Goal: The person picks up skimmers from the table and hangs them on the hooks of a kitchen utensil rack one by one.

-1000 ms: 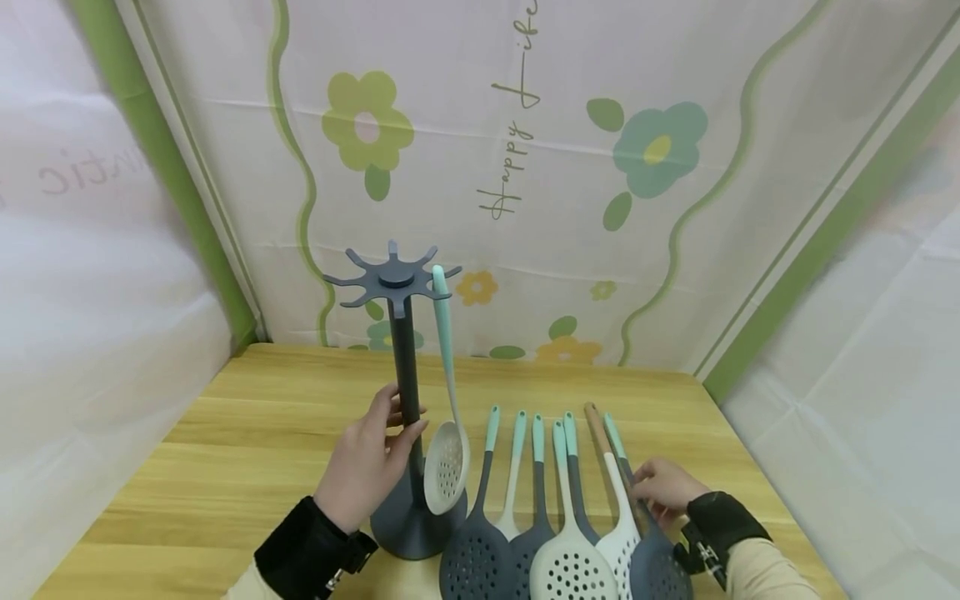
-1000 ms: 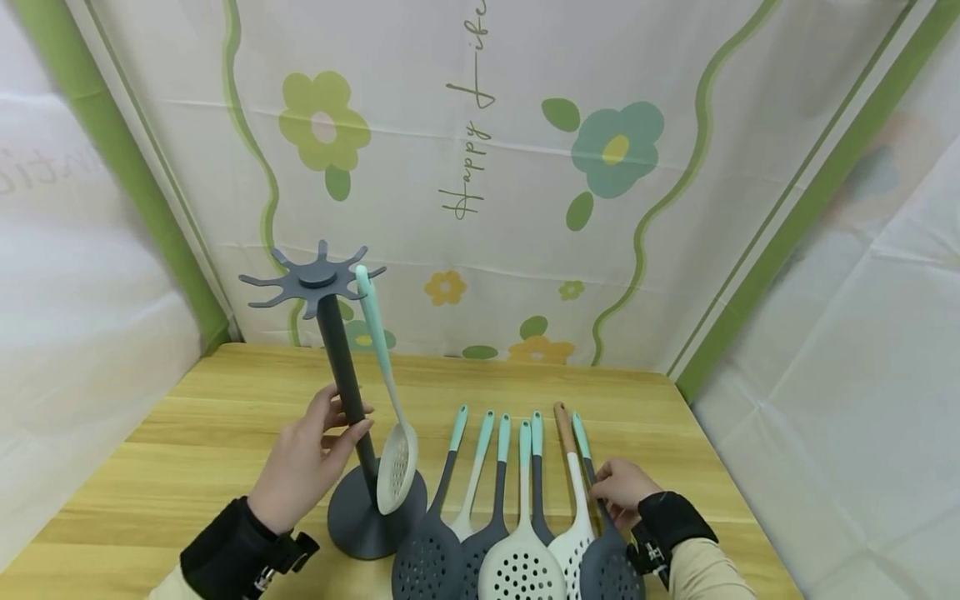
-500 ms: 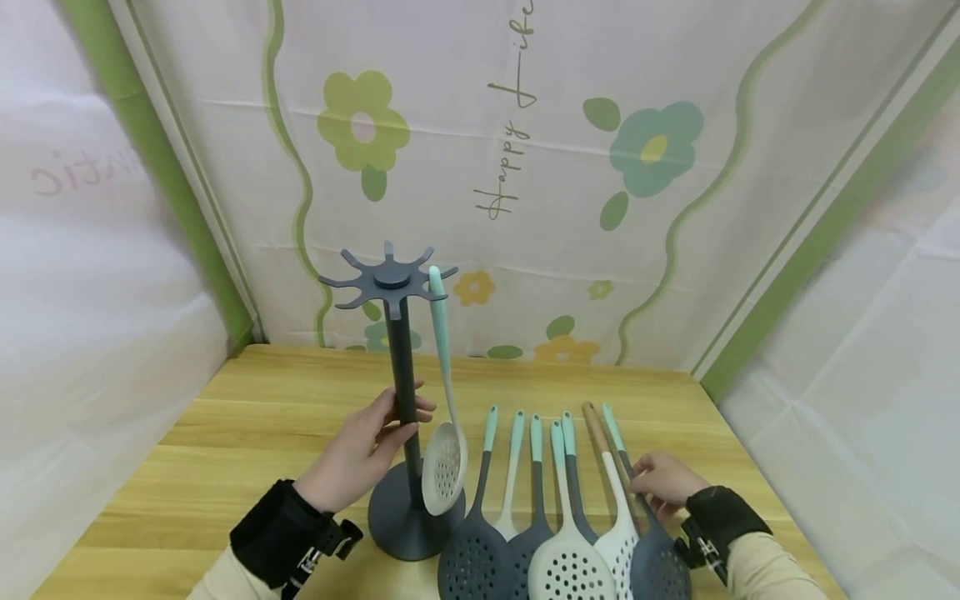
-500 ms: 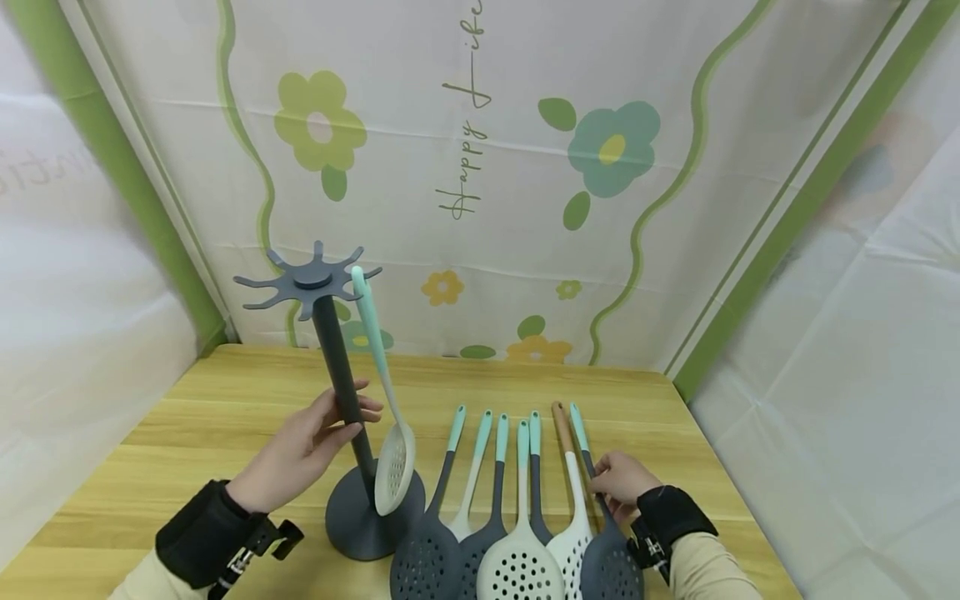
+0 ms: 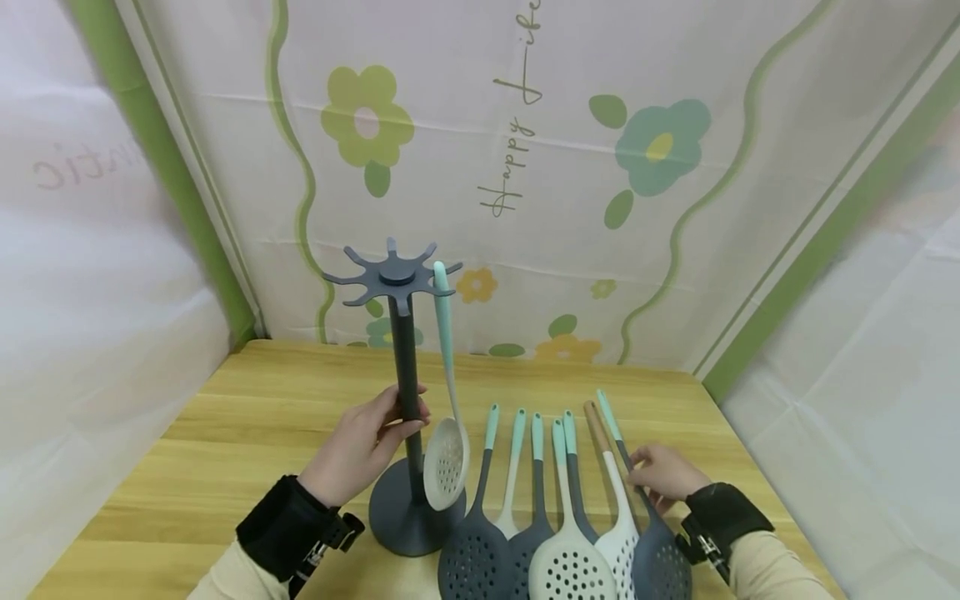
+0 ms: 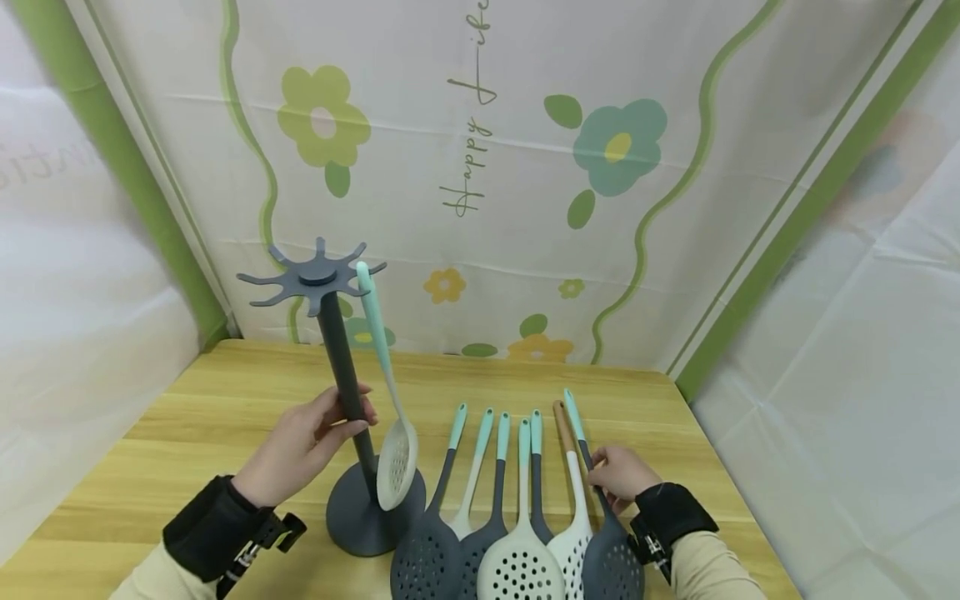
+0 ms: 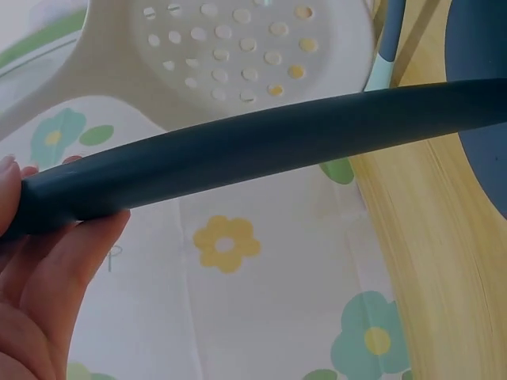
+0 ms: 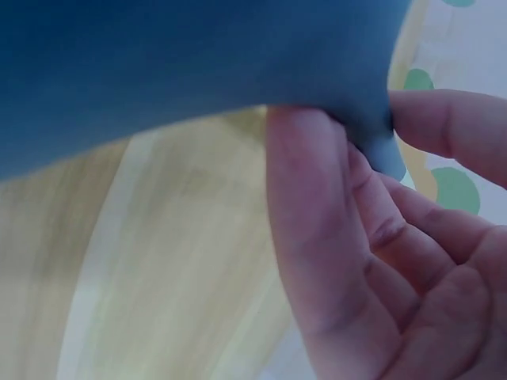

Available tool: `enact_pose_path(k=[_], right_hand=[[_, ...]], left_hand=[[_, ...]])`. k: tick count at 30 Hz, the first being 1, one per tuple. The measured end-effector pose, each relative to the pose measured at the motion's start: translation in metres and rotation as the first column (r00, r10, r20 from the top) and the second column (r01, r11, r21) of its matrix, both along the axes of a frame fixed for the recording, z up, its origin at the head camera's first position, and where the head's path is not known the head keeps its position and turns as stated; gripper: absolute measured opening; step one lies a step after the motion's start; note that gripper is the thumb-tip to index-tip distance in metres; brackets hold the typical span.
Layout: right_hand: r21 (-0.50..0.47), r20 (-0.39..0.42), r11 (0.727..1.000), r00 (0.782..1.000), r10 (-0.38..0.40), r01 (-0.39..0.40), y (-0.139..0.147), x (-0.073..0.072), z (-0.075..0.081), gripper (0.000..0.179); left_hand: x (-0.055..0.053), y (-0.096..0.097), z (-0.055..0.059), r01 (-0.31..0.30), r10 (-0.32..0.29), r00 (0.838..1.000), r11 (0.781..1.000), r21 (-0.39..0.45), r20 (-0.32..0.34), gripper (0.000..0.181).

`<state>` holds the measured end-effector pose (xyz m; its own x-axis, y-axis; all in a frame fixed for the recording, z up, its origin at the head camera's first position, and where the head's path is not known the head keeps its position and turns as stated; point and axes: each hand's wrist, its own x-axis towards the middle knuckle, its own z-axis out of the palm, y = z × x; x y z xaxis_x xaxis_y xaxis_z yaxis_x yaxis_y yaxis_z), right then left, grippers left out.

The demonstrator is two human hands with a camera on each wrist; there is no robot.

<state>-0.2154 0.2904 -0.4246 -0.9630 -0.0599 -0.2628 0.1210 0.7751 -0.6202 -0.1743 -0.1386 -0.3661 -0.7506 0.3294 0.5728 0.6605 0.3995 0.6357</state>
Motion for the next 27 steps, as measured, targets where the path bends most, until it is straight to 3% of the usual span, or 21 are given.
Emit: enact_pose_path(k=[6, 15, 27], right_hand=[[0.013, -0.021, 1.000, 1.000, 0.018, -0.017, -0.001, 0.000, 0.005, 0.044], [0.007, -0.042, 0.999, 0.998, 0.049, -0.049, -0.002, -0.002, 0.011, 0.043], [0.011, -0.066, 0.996, 0.994, 0.087, -0.086, -0.010, -0.003, 0.024, 0.040]], left_hand=[[-0.001, 0.004, -0.002, -0.042, 0.042, 0.999, 0.999, 0.011, -0.031, 0.032], [0.002, 0.013, -0.002, -0.148, 0.149, 0.989, 0.988, 0.043, -0.021, 0.033], [0.004, 0.018, -0.001, -0.207, 0.210, 0.977, 0.976, 0.071, -0.038, 0.022]])
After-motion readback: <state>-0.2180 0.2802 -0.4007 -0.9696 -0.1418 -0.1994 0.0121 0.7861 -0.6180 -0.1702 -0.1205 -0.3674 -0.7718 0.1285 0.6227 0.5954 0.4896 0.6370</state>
